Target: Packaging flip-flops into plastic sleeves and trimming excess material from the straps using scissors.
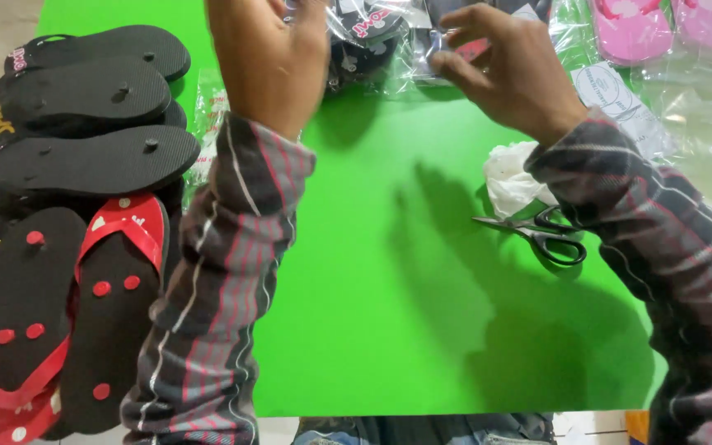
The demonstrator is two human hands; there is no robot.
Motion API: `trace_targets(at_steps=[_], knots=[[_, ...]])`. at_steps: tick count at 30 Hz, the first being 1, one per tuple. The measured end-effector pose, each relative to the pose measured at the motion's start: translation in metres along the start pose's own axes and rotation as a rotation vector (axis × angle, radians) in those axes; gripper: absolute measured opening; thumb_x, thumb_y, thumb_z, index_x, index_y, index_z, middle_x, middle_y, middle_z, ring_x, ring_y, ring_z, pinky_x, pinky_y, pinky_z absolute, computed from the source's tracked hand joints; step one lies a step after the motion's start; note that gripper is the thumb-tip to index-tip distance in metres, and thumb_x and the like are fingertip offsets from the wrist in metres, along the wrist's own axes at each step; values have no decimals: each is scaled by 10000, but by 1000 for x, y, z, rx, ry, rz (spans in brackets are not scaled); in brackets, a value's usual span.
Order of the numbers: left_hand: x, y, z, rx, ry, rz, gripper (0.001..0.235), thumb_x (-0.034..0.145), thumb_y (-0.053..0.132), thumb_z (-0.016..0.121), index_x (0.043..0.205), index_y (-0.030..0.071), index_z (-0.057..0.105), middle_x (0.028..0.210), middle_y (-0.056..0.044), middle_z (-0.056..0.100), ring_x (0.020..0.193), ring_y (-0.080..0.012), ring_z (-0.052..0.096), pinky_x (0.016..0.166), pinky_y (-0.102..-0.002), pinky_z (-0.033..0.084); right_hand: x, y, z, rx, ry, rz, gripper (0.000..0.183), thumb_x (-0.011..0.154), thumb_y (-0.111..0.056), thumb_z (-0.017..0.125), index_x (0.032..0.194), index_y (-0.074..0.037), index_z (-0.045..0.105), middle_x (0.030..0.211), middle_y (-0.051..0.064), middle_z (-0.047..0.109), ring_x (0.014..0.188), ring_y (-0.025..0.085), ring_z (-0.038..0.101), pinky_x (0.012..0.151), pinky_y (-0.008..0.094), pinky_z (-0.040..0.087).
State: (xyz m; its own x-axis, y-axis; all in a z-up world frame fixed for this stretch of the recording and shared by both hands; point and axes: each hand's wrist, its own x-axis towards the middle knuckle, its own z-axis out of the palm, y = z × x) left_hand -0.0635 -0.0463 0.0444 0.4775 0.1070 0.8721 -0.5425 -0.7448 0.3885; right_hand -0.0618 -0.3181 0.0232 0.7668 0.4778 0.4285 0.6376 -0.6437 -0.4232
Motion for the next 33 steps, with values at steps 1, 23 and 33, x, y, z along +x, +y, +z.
trace_targets(at_steps=[1,23,33], knots=[[-5,28,-13,-34,-106,11,345,953,281,703,832,76,454,775,-78,477,730,-272,476,702,-442,375,-11,-10,-3,12,-46,-33,361,1031,-53,759,1309,125,613,1142,287,722,817,335,751,688,405,635],[-201,32,-59,137,-603,247,250,838,307,753,994,147,641,990,-27,580,947,-239,630,804,-403,534,-52,-96,85,-36,-193,-178,225,964,-134,685,1187,-159,703,1181,14,711,1068,277,707,737,456,605],[-201,36,-58,140,-645,213,321,819,325,767,1036,107,673,1072,-95,646,923,-263,641,760,-427,537,71,-152,137,12,-223,-372,312,1003,-269,726,1254,-86,699,1186,130,698,959,345,699,717,501,583]])
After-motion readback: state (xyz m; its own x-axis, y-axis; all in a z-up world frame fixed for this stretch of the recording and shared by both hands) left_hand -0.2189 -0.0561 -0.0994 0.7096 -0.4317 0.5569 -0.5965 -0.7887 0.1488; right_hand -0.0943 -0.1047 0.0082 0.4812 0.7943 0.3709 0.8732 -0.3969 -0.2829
